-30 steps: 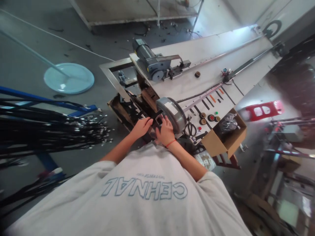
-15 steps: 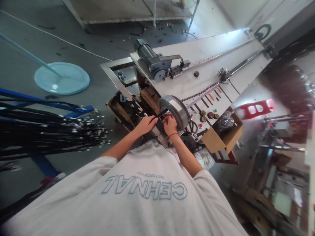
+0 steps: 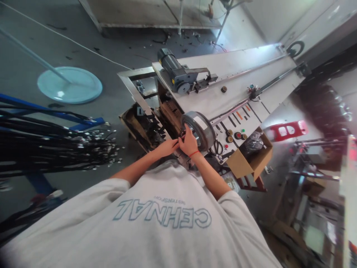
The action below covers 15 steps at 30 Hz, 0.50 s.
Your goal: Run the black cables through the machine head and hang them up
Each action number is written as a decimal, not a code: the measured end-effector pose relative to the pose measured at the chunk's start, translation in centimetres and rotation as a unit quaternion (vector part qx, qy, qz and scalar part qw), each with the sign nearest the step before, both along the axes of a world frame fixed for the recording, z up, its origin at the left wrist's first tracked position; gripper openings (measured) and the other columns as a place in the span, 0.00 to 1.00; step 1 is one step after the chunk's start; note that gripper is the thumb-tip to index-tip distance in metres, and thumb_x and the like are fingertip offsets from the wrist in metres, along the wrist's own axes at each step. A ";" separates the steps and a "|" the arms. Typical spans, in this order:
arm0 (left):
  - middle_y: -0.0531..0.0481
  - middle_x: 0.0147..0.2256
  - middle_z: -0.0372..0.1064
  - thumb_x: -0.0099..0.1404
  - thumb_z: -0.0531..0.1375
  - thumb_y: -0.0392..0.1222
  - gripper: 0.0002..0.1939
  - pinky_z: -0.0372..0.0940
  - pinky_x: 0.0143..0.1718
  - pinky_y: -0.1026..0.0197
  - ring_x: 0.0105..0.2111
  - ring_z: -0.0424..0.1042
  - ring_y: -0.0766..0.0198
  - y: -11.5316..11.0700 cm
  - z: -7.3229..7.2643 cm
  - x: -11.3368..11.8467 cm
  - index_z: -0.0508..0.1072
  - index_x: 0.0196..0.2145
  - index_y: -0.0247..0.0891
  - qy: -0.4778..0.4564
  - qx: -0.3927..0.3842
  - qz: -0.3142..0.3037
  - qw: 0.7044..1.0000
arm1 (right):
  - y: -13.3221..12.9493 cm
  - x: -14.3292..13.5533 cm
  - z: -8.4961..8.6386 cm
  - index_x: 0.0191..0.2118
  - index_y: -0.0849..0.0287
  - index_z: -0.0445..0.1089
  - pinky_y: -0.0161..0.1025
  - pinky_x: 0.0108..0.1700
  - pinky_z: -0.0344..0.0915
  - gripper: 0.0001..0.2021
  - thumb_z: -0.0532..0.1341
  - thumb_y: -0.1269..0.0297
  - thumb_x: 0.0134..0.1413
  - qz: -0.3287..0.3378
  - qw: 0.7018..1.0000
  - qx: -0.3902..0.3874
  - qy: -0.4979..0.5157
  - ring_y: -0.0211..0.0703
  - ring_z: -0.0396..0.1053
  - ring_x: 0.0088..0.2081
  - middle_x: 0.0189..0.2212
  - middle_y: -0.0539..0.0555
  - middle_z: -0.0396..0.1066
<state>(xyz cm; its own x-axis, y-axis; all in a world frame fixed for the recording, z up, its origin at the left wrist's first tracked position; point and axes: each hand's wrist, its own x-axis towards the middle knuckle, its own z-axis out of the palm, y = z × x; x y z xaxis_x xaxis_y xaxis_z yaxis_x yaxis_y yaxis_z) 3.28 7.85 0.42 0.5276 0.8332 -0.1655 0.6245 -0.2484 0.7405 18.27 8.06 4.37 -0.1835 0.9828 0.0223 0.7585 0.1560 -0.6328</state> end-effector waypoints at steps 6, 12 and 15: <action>0.36 0.34 0.74 0.67 0.50 0.46 0.18 0.64 0.39 0.55 0.34 0.74 0.51 -1.0 2.0 0.1 0.70 0.45 0.30 0.055 0.040 0.014 0.998 | 2.5 -0.6 -0.1 0.65 0.62 0.46 0.54 0.59 0.55 0.35 0.59 0.63 0.54 0.034 0.995 0.030 -0.090 0.57 0.56 0.59 0.60 0.65 0.54; 0.42 0.33 0.74 0.69 0.48 0.48 0.18 0.63 0.37 0.59 0.34 0.73 0.55 -1.5 2.6 -0.2 0.70 0.42 0.34 0.057 0.027 0.012 0.998 | -2.0 2.4 2.3 0.63 0.58 0.53 0.51 0.57 0.61 0.26 0.55 0.60 0.60 0.083 0.993 0.082 0.000 0.51 0.63 0.55 0.57 0.62 0.59; 0.44 0.30 0.72 0.69 0.47 0.49 0.18 0.62 0.35 0.60 0.32 0.72 0.57 -1.7 1.5 0.0 0.70 0.35 0.35 0.001 -0.014 0.036 0.999 | -4.5 9.0 2.9 0.60 0.57 0.56 0.53 0.59 0.57 0.23 0.53 0.57 0.61 -0.089 0.979 0.182 0.027 0.51 0.57 0.59 0.59 0.62 0.57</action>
